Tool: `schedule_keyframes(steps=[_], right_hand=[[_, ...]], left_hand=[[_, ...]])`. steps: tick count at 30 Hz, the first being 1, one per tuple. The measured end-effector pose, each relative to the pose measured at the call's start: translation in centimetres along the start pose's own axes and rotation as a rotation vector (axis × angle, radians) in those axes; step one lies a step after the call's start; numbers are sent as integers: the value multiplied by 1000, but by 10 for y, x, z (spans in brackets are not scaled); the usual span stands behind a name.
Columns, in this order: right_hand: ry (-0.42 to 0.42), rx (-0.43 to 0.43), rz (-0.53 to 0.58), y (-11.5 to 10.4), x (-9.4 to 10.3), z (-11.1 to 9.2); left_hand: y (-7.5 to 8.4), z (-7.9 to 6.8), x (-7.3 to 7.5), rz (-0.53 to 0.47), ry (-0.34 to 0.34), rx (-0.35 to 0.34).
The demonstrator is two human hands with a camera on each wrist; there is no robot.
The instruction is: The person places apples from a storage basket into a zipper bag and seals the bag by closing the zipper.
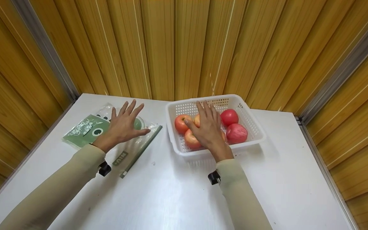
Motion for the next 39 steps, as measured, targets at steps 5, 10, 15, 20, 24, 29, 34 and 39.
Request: schedule_keyframes(steps=[5,10,15,20,24,29,34,39], right_hand=[[27,-13,48,-7,-6,-3],[43,-45,74,-12,-13,-7],[85,-56,119,-16,-21,-9],[108,-56,157,-22,-26,-11],[94,-66,191,-27,-31,-12],[77,-77,241,-34,-39,-15],[91,-67,270,-41,-45,-18],[110,-80,285,-47,-50,-23]], left_hand=[[1,-2,-1,-1,28,-11],[1,-5,-3,-31,35,3],[-3,-9,-4,-87,45,33],[-7,-13,-7,-133,57,53],[-9,-14,-10,-158,64,70],[-9,-18,-14,-202,81,85],[-9,-23,-19,-250,87,101],[-9,-29,-26,-325,84,129]])
Point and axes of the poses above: each hand's wrist, its own z-axis towards the middle knuckle, its own x-axis out of the back of the hand, y = z × x, the point moved 4 cm from there along z, towards the middle knuckle, and after that the axes turned 10 degrees about y, right-handed, at the moved point
